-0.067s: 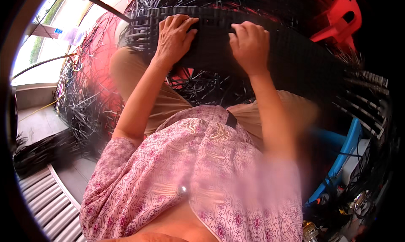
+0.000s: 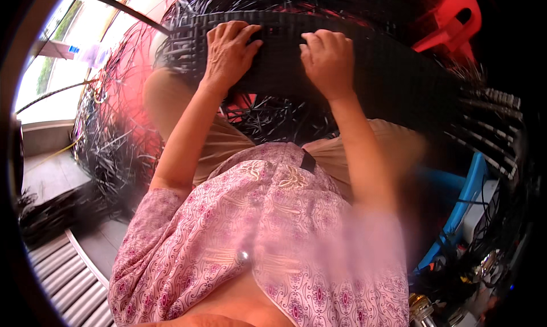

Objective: The person weaves a black plastic basket by hand, interlacing thin black plastic strips through the vertical ribs of the basket frame. They work on the basket while sitting cross-legged on the floor, occasionally lifting and rotating the basket to access different sections.

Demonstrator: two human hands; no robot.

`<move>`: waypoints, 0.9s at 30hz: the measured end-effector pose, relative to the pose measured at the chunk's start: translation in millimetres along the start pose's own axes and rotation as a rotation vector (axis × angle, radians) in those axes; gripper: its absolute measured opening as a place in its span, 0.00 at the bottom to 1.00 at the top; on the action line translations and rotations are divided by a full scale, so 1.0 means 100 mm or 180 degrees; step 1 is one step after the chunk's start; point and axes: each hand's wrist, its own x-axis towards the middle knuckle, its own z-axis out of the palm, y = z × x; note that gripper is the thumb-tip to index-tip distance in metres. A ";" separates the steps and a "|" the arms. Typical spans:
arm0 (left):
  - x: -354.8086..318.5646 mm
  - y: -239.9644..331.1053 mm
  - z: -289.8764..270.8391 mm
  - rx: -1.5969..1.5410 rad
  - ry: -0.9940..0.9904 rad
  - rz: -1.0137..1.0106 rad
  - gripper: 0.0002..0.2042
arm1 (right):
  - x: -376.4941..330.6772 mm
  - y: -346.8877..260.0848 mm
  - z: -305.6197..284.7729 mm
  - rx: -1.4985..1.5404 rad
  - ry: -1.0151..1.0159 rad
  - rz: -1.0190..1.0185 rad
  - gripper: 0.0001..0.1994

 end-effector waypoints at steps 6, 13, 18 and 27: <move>0.01 0.10 0.07 0.0194 -0.0071 -0.0172 0.15 | 0.02 0.07 0.02 0.0195 0.0137 0.0114 0.10; -0.06 0.00 0.21 0.0033 -0.0039 -0.0181 0.17 | -0.20 0.39 -0.35 0.0050 -0.0010 0.0271 0.13; -0.15 -0.07 0.23 0.0102 -0.0087 -0.0188 0.18 | -0.47 0.83 -0.79 -0.0352 -0.0141 0.0454 0.13; -0.10 -0.04 0.28 0.0135 -0.0094 -0.0170 0.18 | -0.61 1.35 -1.02 -0.0471 -0.0224 0.0419 0.21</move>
